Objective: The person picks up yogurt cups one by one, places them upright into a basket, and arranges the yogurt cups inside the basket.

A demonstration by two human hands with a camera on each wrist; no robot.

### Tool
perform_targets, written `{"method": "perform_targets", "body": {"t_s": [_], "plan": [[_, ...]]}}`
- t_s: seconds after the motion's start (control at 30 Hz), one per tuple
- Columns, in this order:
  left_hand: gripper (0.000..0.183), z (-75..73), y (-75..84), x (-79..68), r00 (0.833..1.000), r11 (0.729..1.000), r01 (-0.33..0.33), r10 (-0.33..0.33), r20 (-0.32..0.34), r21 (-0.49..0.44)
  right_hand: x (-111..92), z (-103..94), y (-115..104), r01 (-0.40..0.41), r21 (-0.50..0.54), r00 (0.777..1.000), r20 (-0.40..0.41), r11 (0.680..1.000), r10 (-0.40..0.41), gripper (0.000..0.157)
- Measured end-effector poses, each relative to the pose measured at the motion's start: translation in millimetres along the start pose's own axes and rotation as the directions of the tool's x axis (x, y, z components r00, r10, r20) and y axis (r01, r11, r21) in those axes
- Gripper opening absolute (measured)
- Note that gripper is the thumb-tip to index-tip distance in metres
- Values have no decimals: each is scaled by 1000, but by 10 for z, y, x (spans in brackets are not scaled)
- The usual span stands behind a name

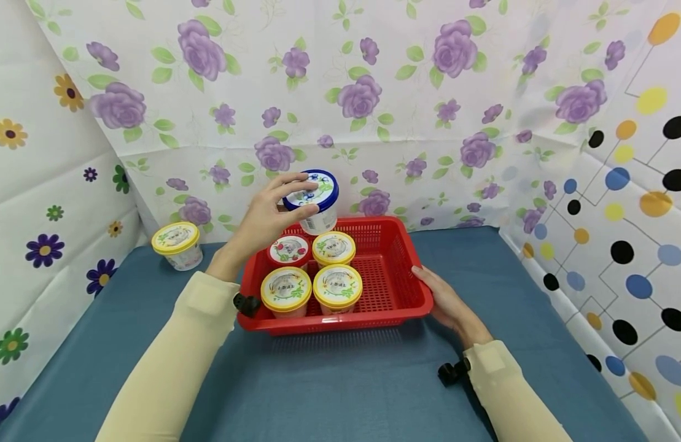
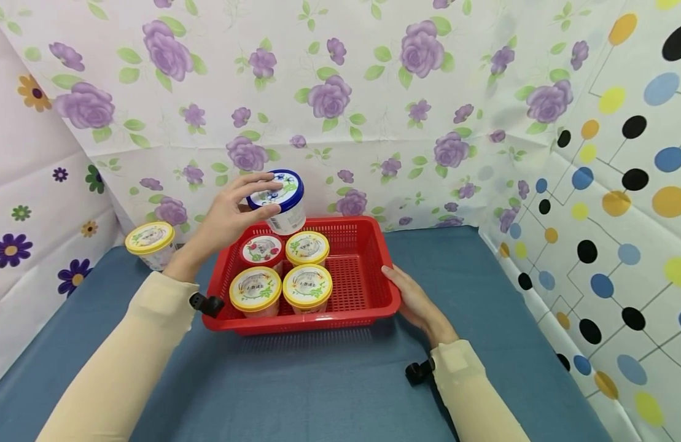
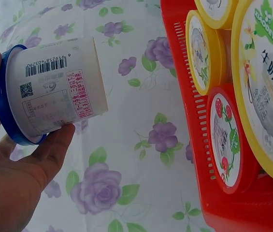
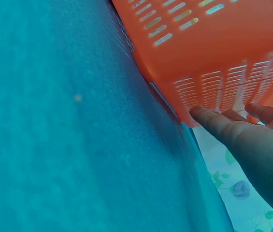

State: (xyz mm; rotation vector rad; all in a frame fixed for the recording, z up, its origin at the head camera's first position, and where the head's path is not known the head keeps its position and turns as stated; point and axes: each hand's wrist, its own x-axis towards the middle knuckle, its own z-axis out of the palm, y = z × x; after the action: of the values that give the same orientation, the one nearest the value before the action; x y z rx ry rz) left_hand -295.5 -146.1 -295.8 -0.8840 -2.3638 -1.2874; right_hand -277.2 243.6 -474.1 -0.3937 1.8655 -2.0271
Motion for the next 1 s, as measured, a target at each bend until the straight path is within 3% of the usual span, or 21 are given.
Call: {"method": "perform_targets", "body": {"t_s": [0.33,0.7,1.0], "plan": [[45,123,41,75,1000,1000,17,-17,15,-16,-1,2,-29,-4,1,1000,-4,1000,4,64],[47,334,49,171,998,999,-20,22,55,-33,2,-7,-22,20,-10,1000,9,1000,-20,62],[46,532,15,235,996,1000,10,-9,92,-5,-6,7,-14,7,1,1000,14,1000,-7,63]]}}
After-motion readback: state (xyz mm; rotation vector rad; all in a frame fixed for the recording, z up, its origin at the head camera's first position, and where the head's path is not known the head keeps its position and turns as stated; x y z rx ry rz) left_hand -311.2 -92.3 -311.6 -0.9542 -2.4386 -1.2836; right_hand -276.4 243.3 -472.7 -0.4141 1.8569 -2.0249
